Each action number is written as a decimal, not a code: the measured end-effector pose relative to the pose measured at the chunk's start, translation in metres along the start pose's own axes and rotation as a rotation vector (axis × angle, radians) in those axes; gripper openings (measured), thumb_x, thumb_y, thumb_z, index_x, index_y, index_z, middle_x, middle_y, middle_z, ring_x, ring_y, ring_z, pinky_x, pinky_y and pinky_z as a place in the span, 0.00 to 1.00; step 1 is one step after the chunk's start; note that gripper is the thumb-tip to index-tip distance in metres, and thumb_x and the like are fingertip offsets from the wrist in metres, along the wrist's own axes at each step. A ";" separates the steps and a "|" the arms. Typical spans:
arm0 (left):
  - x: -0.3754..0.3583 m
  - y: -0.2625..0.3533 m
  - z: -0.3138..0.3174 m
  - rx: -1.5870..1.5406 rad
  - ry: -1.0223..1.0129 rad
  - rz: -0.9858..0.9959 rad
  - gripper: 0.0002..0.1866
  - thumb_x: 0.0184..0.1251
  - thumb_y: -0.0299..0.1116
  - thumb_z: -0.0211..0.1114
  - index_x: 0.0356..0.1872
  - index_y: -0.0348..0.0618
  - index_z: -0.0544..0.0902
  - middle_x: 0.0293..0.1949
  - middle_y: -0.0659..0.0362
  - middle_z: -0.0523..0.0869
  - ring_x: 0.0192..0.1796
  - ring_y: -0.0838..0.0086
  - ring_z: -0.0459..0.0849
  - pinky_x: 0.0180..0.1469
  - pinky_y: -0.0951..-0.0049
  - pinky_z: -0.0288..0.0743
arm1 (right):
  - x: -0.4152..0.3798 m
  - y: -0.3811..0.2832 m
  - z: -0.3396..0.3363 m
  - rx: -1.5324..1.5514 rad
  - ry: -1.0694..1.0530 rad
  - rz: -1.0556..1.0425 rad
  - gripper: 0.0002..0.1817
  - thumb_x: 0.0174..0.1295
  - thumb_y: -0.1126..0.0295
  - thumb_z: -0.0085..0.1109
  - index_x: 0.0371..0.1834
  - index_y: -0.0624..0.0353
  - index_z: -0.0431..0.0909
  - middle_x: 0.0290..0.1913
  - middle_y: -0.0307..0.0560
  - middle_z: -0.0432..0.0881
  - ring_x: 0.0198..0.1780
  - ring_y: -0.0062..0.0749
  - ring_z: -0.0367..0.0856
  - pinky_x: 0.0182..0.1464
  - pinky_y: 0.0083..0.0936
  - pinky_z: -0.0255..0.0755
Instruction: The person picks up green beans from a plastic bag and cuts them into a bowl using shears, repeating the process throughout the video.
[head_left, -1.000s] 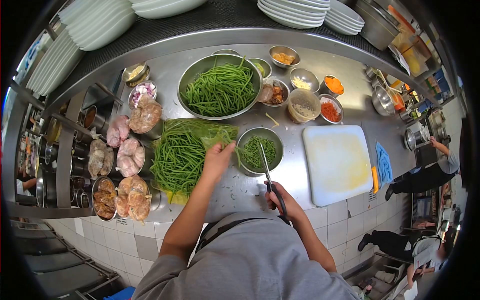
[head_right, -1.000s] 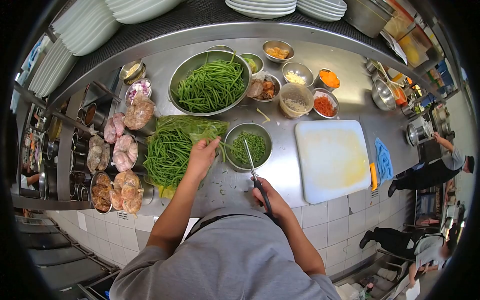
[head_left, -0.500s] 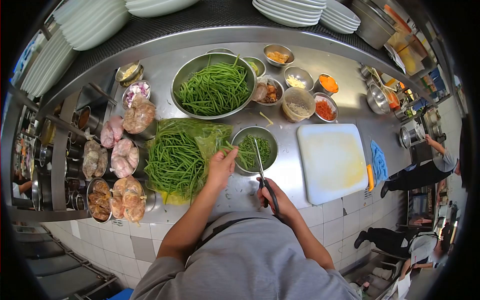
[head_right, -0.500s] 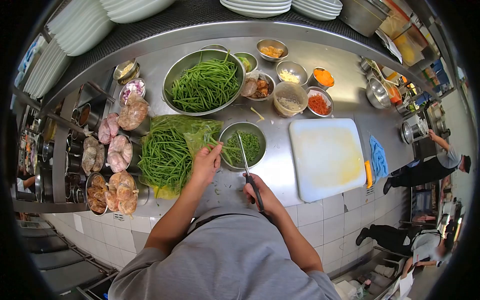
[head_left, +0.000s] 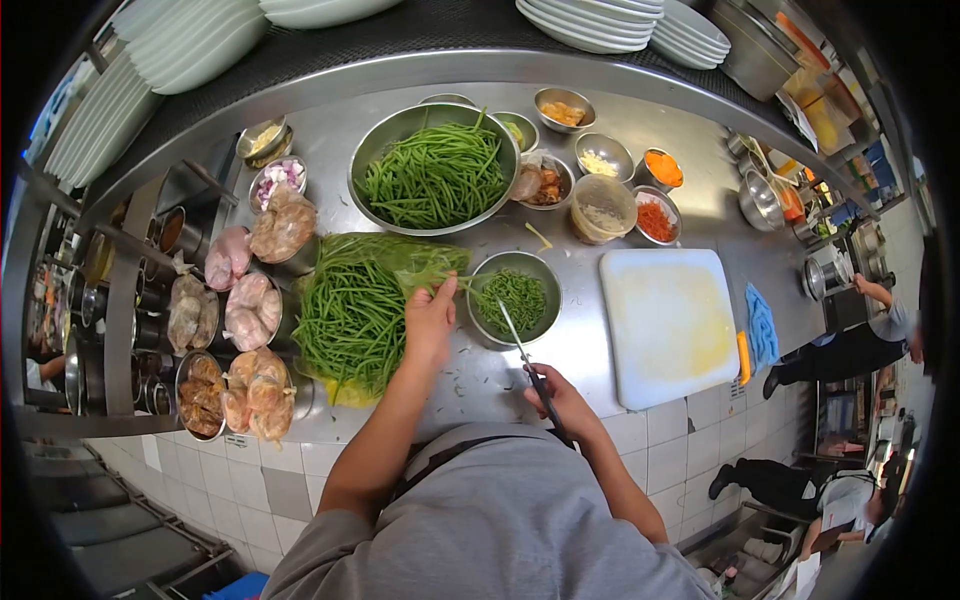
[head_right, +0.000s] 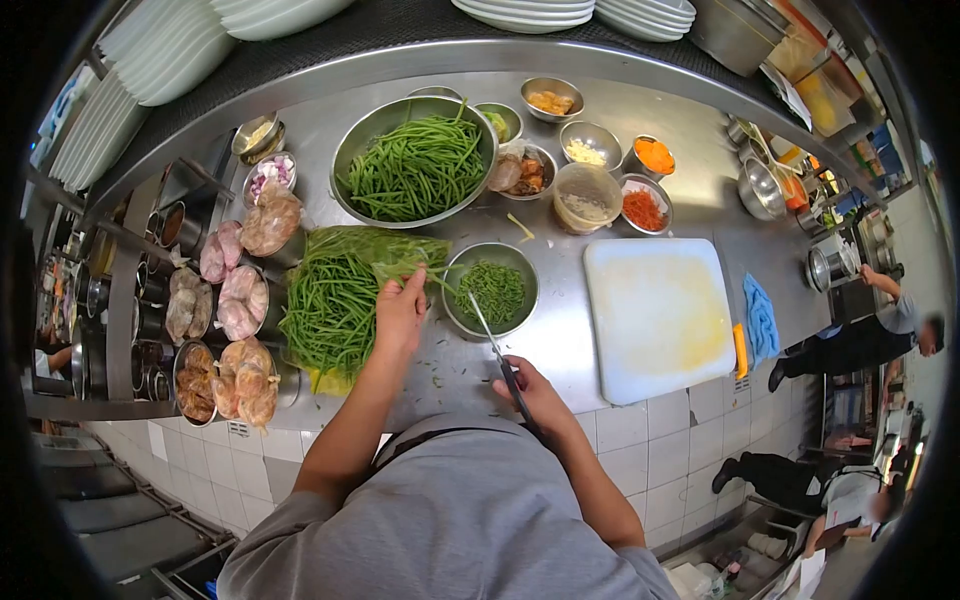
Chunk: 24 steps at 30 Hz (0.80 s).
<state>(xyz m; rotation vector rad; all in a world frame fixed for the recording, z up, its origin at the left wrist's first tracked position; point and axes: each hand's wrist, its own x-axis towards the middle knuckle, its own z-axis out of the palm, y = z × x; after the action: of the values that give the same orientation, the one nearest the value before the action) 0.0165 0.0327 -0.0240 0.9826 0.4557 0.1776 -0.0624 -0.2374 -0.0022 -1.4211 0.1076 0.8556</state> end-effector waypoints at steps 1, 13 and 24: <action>0.003 0.003 -0.002 0.018 0.017 0.031 0.08 0.78 0.34 0.71 0.50 0.43 0.88 0.32 0.68 0.84 0.23 0.88 0.67 0.25 0.81 0.58 | 0.000 0.003 0.000 -0.247 0.098 -0.106 0.33 0.70 0.57 0.72 0.73 0.59 0.72 0.37 0.38 0.79 0.34 0.26 0.77 0.40 0.27 0.76; 0.005 -0.007 0.019 0.628 -0.238 0.391 0.09 0.75 0.31 0.72 0.50 0.40 0.89 0.43 0.64 0.90 0.41 0.83 0.80 0.47 0.78 0.75 | 0.003 -0.019 0.001 -0.852 0.395 -0.152 0.34 0.62 0.64 0.74 0.71 0.61 0.74 0.48 0.59 0.89 0.46 0.50 0.89 0.52 0.40 0.81; 0.007 -0.028 0.022 0.472 -0.222 0.283 0.08 0.78 0.32 0.70 0.50 0.40 0.88 0.39 0.65 0.89 0.38 0.86 0.80 0.41 0.80 0.75 | 0.005 -0.015 -0.006 -0.816 0.399 -0.065 0.29 0.64 0.68 0.70 0.69 0.58 0.77 0.45 0.62 0.91 0.47 0.54 0.91 0.50 0.43 0.83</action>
<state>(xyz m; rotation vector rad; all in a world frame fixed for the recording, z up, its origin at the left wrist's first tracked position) 0.0308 0.0027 -0.0392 1.5135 0.1512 0.2177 -0.0479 -0.2390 0.0059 -2.3402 0.0077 0.5605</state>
